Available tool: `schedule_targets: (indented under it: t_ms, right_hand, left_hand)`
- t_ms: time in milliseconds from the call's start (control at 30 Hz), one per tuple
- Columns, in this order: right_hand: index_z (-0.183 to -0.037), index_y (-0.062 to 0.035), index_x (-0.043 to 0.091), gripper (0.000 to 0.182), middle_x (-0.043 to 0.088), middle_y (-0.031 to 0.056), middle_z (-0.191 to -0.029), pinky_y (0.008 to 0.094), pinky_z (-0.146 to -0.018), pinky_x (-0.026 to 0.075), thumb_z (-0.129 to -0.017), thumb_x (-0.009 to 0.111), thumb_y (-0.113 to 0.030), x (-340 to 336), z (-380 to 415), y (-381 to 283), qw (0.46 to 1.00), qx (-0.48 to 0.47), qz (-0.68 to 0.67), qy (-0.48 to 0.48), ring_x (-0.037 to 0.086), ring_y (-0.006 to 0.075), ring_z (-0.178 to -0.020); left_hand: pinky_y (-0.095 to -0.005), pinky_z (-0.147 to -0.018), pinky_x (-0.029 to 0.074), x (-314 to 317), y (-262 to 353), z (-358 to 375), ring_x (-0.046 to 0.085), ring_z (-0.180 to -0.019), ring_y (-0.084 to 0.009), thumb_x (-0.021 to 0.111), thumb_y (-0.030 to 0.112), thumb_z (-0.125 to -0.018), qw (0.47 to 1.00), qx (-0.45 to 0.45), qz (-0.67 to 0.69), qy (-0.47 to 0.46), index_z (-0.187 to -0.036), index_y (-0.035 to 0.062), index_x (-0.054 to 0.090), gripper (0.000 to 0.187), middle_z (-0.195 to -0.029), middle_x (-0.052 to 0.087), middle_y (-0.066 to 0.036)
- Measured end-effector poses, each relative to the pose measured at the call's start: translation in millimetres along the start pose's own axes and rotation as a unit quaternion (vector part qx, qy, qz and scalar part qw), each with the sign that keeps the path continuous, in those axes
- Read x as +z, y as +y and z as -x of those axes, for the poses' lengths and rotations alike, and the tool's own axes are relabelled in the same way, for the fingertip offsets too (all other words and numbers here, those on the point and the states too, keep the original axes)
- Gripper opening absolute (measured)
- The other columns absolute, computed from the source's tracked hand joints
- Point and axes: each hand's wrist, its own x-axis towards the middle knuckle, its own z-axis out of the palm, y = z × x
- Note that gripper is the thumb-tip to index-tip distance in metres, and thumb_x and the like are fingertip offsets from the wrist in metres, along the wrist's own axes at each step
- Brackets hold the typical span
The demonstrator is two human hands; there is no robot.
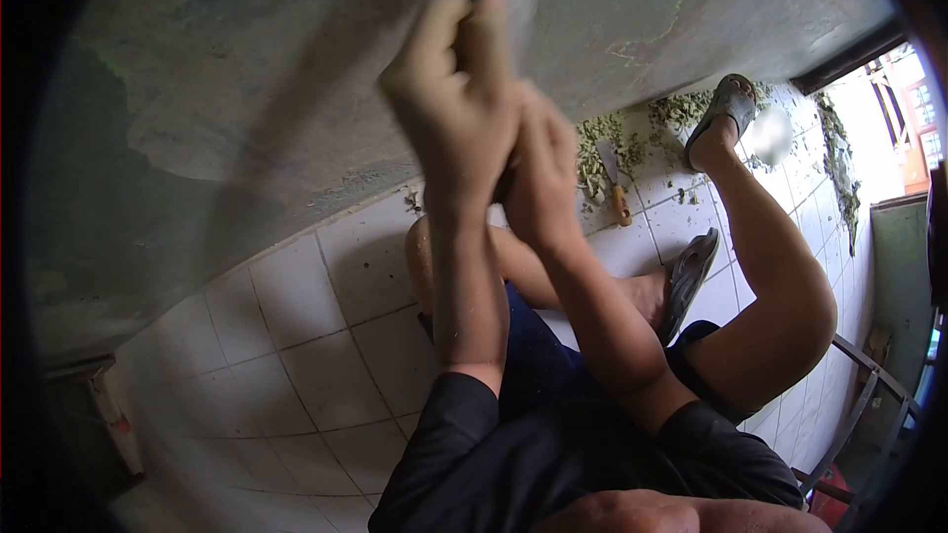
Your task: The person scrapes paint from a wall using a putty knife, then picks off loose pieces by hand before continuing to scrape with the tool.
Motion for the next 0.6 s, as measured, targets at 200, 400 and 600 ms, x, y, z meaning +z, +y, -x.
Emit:
schedule_targets:
  t_ms: [200, 400, 600]
  right_hand:
    - [-0.106, 0.0020, 0.063, 0.037, 0.061, 0.0011, -0.089, 0.0224, -0.071, 0.044, -0.113, 0.038, -0.025, -6, 5, -14, 0.987, -0.102, 0.035, 0.116, 0.052, 0.0049, -0.081]
    - [-0.096, 0.0033, 0.062, 0.026, 0.057, 0.0027, -0.073, 0.0263, -0.060, 0.042, -0.108, 0.051, -0.017, -7, 30, 9, 0.989, 0.016, 0.128, 0.070, 0.046, 0.0056, -0.071]
    - [-0.088, 0.0031, 0.057, 0.032, 0.051, 0.0054, -0.069, 0.0280, -0.058, 0.039, -0.108, 0.050, -0.021, 11, 33, 21, 0.980, 0.002, 0.199, 0.028, 0.042, 0.0066, -0.067]
  left_hand:
    - [-0.0311, -0.046, 0.031, 30, 26, 1, 0.039, -0.050, -0.0083, 0.068, 0.021, -0.097, 0.994, 0.050, -0.009, -0.092, -0.068, 0.0016, 0.052, 0.039, -0.052, 0.043, -0.003]
    - [-0.0219, -0.051, 0.031, -9, -7, 40, 0.043, -0.061, -0.0013, 0.065, 0.018, -0.102, 0.990, -0.129, 0.046, -0.016, -0.077, 0.0006, 0.063, 0.030, -0.066, 0.052, 0.007]
    - [-0.0219, -0.051, 0.036, -33, -16, 34, 0.047, -0.059, -0.0017, 0.064, 0.016, -0.102, 0.993, -0.099, 0.050, 0.029, -0.075, -0.0006, 0.059, 0.033, -0.063, 0.054, 0.002]
